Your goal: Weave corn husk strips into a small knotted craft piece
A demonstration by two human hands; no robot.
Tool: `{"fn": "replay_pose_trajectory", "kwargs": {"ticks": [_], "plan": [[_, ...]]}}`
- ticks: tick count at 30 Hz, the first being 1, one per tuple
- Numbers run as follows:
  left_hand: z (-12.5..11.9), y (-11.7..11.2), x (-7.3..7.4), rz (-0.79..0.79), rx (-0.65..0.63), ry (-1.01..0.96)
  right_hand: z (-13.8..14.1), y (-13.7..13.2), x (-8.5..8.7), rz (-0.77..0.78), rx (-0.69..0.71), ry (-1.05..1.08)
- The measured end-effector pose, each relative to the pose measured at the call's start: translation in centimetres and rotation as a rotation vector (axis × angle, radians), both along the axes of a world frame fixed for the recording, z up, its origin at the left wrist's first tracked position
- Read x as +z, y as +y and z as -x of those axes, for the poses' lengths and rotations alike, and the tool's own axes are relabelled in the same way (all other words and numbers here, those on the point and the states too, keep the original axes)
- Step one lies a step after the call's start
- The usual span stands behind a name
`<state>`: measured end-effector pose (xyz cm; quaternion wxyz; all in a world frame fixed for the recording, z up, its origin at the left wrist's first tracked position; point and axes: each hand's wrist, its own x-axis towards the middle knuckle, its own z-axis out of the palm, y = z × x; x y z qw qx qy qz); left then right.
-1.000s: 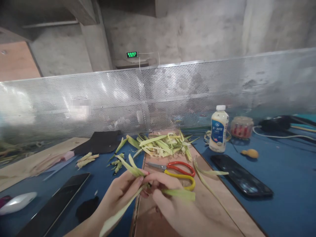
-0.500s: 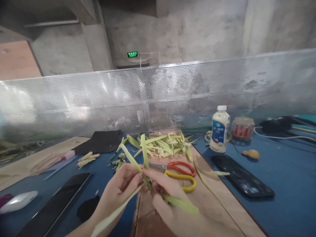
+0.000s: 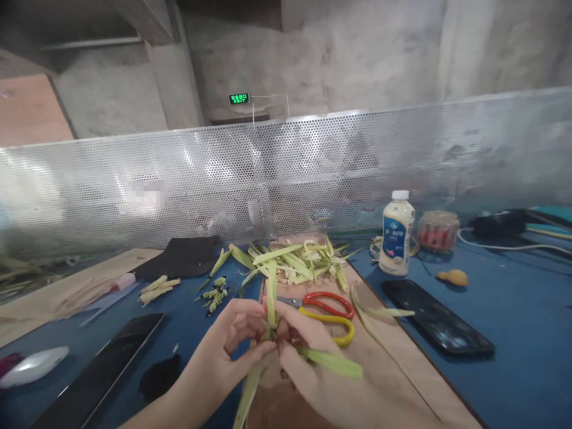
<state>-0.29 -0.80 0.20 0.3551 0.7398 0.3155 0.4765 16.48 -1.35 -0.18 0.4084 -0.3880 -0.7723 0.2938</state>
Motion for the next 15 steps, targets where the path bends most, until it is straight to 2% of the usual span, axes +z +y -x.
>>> {"fn": "replay_pose_trajectory", "kwargs": {"ticks": [2,7,12,15], "plan": [[-0.1,0.1,0.0,0.035,-0.029,-0.019,-0.1,0.2,-0.4,0.034,0.038,0.039],[-0.1,0.0,0.1,0.176,-0.096,-0.048,-0.2,-0.1,0.3,-0.06,0.025,0.039],[0.0,0.0,0.3,0.326,-0.194,-0.112,-0.8,-0.5,1.9,-0.17,-0.018,-0.129],[-0.2,0.0,0.4,0.301,-0.166,-0.178,-1.1,-0.8,2.5,-0.185,-0.064,-0.2]]}}
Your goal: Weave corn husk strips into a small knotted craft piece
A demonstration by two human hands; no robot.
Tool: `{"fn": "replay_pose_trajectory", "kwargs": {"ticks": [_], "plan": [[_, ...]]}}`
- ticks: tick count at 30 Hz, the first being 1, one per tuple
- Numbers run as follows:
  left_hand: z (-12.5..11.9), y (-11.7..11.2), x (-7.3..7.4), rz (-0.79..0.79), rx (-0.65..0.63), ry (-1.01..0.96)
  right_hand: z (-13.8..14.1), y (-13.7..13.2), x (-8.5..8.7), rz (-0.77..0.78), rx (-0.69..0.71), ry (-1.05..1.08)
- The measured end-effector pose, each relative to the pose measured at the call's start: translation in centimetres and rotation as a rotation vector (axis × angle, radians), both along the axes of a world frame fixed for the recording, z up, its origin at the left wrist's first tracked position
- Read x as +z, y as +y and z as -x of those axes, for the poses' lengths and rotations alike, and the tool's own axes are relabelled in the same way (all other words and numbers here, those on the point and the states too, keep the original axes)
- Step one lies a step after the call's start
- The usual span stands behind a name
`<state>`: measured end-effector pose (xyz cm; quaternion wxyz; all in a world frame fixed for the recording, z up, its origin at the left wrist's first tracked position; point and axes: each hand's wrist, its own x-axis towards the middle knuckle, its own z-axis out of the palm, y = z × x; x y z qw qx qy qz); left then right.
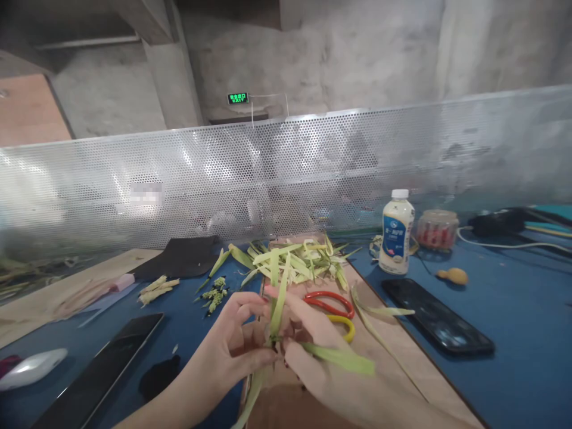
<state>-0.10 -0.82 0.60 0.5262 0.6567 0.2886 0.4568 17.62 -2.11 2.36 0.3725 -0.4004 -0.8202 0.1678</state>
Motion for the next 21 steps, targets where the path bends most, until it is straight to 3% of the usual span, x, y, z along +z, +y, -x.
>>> {"fn": "replay_pose_trajectory", "kwargs": {"ticks": [4,8,13,17,21], "plan": [[-0.2,0.0,0.1,0.007,-0.024,-0.041,-0.1,0.0,-0.3,-0.021,-0.01,0.039],[-0.3,0.1,0.0,0.011,-0.012,0.047,0.4,0.4,-0.5,-0.134,0.054,0.062],[0.2,0.0,-0.4,-0.182,0.136,0.244,1.0,0.4,0.1,-0.138,0.203,0.035],[0.5,-0.4,-0.8,-0.34,0.167,0.32,0.7,0.0,0.5,-0.168,0.207,-0.053],[0.1,-0.7,-0.9,-0.35,0.259,0.385,0.2,0.2,-0.9,-0.223,0.103,-0.133]]}}
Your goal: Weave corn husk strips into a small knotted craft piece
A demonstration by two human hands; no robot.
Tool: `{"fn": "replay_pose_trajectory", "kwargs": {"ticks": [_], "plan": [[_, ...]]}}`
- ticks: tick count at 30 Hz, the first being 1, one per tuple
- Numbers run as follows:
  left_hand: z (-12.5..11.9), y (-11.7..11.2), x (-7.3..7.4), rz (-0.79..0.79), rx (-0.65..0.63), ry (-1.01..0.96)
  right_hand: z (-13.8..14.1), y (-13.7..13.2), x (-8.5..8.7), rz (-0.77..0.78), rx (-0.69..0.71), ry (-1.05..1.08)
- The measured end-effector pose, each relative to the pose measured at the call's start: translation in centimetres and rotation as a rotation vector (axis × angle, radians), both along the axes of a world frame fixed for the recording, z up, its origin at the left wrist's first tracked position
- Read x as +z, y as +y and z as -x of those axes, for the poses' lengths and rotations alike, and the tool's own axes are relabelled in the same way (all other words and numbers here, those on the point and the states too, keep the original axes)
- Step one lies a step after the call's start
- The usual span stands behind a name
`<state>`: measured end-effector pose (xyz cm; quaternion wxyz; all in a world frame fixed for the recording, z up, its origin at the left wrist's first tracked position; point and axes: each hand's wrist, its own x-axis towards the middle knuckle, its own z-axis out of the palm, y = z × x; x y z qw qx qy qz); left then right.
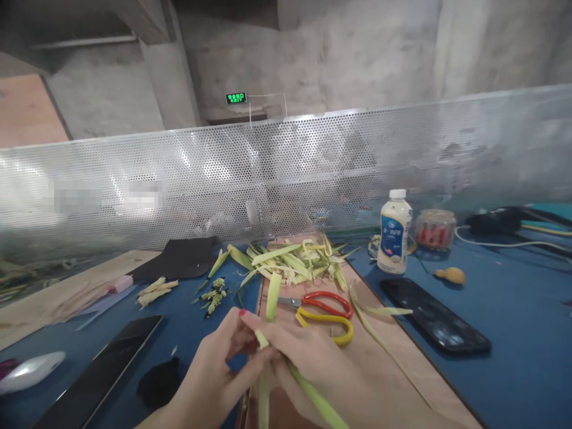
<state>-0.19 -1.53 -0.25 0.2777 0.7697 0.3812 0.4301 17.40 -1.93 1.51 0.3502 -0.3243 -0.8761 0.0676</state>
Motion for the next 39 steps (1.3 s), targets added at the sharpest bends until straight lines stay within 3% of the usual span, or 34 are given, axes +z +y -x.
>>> {"fn": "replay_pose_trajectory", "kwargs": {"ticks": [4,7,13,20,25,29,36,39], "plan": [[-0.3,0.0,0.6,-0.079,0.155,0.133,0.7,1.6,-2.8,0.025,-0.034,0.077],[-0.3,0.1,1.0,-0.011,0.144,0.037,1.4,2.5,-4.0,0.073,-0.018,0.189],[-0.5,0.0,1.1,0.15,0.09,-0.177,1.5,1.2,-2.1,0.054,-0.006,0.299],[-0.2,0.2,0.9,0.121,-0.035,-0.128,1.0,0.6,-0.9,0.146,-0.137,0.287],[-0.3,0.4,0.9,0.108,-0.113,-0.178,1.2,0.6,-0.3,0.069,-0.18,0.244],[-0.4,0.6,0.7,0.167,-0.1,-0.278,1.3,0.7,-0.3,0.024,-0.203,0.262],[-0.7,0.6,0.9,0.309,-0.025,-0.394,1.3,0.5,0.3,0.155,-0.211,0.271],[-0.6,0.6,1.1,0.345,-0.027,-0.444,1.3,0.3,0.5,0.085,-0.223,0.29]]}}
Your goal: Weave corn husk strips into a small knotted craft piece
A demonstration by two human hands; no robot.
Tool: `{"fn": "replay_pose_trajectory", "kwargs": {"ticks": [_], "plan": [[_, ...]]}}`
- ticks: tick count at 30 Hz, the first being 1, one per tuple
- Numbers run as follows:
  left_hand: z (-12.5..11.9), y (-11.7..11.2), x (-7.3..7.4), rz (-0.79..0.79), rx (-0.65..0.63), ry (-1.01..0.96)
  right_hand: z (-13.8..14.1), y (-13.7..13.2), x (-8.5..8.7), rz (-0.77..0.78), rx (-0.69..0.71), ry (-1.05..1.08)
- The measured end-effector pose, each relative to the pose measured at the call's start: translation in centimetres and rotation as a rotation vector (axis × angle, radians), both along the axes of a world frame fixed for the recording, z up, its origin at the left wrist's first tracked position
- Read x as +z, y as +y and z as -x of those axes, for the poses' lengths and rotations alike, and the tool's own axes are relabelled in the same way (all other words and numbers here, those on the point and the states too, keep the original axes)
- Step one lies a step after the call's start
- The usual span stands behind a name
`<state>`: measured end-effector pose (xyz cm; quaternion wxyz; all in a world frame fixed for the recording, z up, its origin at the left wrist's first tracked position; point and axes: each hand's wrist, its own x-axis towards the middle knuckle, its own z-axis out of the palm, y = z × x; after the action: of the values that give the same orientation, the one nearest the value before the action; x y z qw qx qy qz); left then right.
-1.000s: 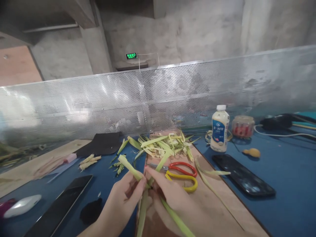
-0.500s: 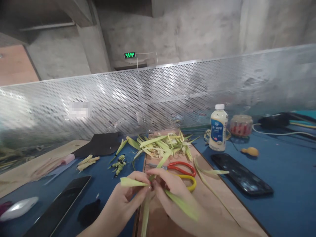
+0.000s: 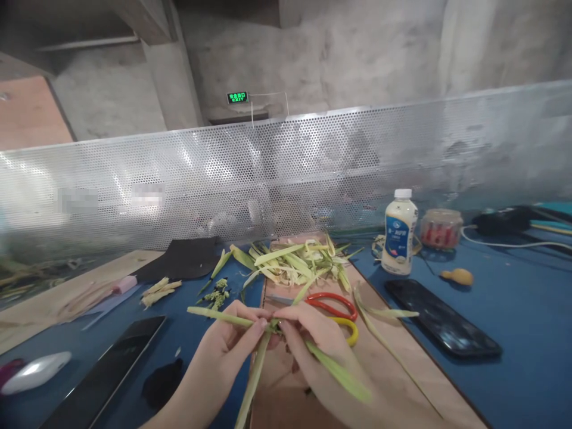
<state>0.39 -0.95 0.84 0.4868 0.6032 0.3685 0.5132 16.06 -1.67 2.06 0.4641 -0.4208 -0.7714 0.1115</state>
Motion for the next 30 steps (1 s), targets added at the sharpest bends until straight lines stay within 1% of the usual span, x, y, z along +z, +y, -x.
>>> {"fn": "replay_pose_trajectory", "kwargs": {"ticks": [2,5,8,10,13,16,18,20,22,24,28,29,30], "plan": [[0.1,0.1,0.1,0.027,0.003,-0.018,0.1,-0.1,-0.1,-0.009,0.004,0.025],[0.1,0.2,0.2,0.067,0.001,-0.034,0.1,-0.1,-0.7,0.027,0.02,0.083],[0.0,0.2,0.2,0.128,-0.028,-0.133,0.0,-0.1,-1.1,0.007,0.004,0.136],[0.0,0.0,0.2,0.172,-0.073,-0.221,-0.1,-0.1,-1.1,0.022,0.009,0.148],[-0.2,-0.3,0.3,0.22,-0.123,-0.291,-0.2,-0.2,-0.9,0.116,0.064,0.167],[-0.4,-0.3,0.4,0.259,-0.142,-0.328,-0.2,-0.2,-0.5,0.163,0.137,0.254],[-0.4,-0.2,0.5,0.272,-0.163,-0.348,-0.1,-0.1,-0.3,0.21,0.183,0.273],[-0.4,-0.1,0.6,0.273,-0.155,-0.337,-0.1,0.0,-0.2,0.257,0.202,0.237],[-0.3,-0.1,0.6,0.25,-0.106,-0.288,-0.1,-0.1,-0.3,0.267,0.215,0.217],[-0.2,-0.1,0.5,0.213,-0.063,-0.229,0.0,-0.2,-0.5,0.276,0.274,0.22],[-0.3,-0.4,0.4,0.153,-0.092,-0.178,0.4,-0.2,-1.3,0.358,0.438,0.284],[-0.4,-0.5,0.3,0.149,-0.097,-0.17,0.6,-0.1,-1.6,0.373,0.459,0.306],[-0.4,-0.6,0.3,0.145,-0.101,-0.155,0.8,0.0,-2.0,0.365,0.451,0.332]]}}
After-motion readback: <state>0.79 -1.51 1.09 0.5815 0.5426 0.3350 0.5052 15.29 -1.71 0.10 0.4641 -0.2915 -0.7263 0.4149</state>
